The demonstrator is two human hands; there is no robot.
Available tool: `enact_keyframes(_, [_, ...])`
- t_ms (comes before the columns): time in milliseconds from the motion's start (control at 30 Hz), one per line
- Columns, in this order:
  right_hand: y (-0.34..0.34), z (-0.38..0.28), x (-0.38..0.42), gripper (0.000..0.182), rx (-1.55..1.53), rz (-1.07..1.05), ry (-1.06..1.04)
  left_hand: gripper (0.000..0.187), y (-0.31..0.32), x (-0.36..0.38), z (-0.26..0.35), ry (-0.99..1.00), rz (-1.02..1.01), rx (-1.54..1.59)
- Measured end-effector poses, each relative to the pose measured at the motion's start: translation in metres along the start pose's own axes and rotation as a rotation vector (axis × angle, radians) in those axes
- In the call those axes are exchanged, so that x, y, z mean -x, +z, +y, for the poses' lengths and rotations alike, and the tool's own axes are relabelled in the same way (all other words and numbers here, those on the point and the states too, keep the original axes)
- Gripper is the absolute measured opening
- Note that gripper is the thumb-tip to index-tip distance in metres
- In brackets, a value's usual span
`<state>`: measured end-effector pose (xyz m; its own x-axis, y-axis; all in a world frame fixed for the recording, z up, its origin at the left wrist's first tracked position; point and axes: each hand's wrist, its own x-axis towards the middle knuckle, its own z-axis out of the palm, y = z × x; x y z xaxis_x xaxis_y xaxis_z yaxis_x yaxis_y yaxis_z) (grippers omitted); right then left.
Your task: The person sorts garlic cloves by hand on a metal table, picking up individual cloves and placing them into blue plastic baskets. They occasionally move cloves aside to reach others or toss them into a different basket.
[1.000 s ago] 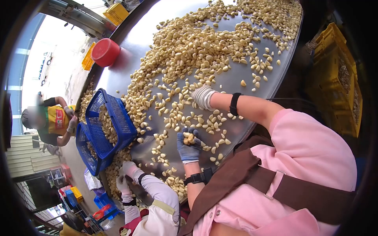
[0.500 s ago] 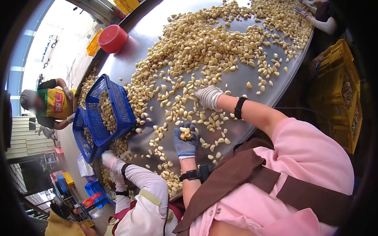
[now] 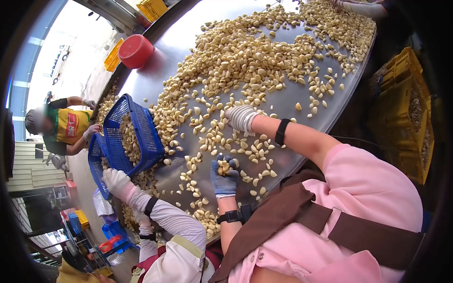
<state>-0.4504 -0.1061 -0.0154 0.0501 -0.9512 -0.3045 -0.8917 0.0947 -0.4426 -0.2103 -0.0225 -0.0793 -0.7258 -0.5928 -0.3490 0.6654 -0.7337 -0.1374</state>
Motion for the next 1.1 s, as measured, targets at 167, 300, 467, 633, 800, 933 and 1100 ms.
enact_keyframes(167, [0.020, -0.014, -0.016, 0.025, 0.256, -0.138, -0.062, 0.029, 0.000, -0.002, 0.003, 0.001, 0.030, 0.016])
enact_keyframes(300, [0.024, -0.015, -0.014, 0.026, 0.249, -0.092, -0.084, 0.029, -0.004, -0.002, 0.003, 0.031, 0.046, 0.026])
enact_keyframes(467, [0.028, 0.002, -0.026, 0.031, -0.306, -0.193, -0.002, 0.030, -0.004, 0.003, 0.011, 0.109, 0.121, 0.026])
enact_keyframes(633, [-0.008, -0.069, 0.017, 0.029, -0.315, -0.303, -0.140, 0.034, 0.005, 0.006, 0.014, 0.222, 0.250, -0.068])
enact_keyframes(800, [0.040, -0.076, -0.040, 0.027, 0.306, -0.246, -0.163, 0.034, 0.004, 0.009, 0.021, 0.166, 0.032, 0.028])
enact_keyframes(933, [0.036, -0.081, -0.037, 0.033, 0.295, -0.252, -0.197, 0.033, -0.004, 0.018, 0.030, 0.168, -0.019, 0.088])
enact_keyframes(1100, [0.029, -0.071, -0.041, 0.033, 0.310, -0.382, -0.154, 0.033, -0.012, 0.023, 0.029, 0.237, 0.035, 0.087])
